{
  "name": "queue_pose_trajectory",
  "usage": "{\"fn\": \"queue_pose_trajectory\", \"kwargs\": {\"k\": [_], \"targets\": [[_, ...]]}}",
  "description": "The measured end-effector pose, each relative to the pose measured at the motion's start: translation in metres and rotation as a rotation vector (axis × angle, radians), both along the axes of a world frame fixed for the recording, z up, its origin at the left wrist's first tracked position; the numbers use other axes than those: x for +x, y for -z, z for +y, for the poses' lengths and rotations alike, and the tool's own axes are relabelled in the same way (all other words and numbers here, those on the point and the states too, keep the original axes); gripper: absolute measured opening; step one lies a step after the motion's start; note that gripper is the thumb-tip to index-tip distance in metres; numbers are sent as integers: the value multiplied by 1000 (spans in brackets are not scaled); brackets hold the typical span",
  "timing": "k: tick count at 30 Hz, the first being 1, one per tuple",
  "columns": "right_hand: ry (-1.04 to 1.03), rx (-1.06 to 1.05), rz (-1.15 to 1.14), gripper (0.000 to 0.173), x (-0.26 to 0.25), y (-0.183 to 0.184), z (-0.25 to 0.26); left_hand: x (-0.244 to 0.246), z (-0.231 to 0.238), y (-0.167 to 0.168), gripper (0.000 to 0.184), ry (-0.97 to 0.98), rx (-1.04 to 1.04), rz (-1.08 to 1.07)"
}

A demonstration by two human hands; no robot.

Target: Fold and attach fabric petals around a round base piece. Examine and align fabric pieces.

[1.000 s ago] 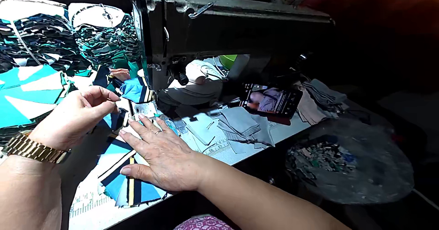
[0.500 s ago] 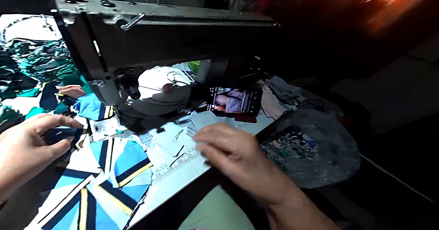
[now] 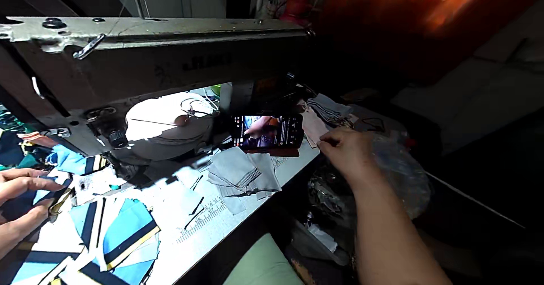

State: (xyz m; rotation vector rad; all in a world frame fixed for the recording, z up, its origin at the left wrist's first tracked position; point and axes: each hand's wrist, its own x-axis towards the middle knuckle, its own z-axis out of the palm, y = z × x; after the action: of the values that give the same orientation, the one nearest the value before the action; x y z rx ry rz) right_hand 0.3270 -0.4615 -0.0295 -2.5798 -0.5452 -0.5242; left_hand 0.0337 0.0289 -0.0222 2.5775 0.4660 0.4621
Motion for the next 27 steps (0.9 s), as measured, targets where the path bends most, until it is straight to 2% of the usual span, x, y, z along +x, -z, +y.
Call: {"fn": "queue_pose_trajectory", "kwargs": {"k": [14,20,24,27], "targets": [[10,26,-10,12,3,-1,-4,0,-5,-1,20,-40,-24,27],[4,23,51,17,4,-3,-5,-2,13,11,22,4,7,-26],[-16,27,26,7,3,-3,-6,-2,10,9,15,-4,-19,0],[-9,30,10,10,4,-2,-6,-3,3,4,13,-6,-13,7]]}}
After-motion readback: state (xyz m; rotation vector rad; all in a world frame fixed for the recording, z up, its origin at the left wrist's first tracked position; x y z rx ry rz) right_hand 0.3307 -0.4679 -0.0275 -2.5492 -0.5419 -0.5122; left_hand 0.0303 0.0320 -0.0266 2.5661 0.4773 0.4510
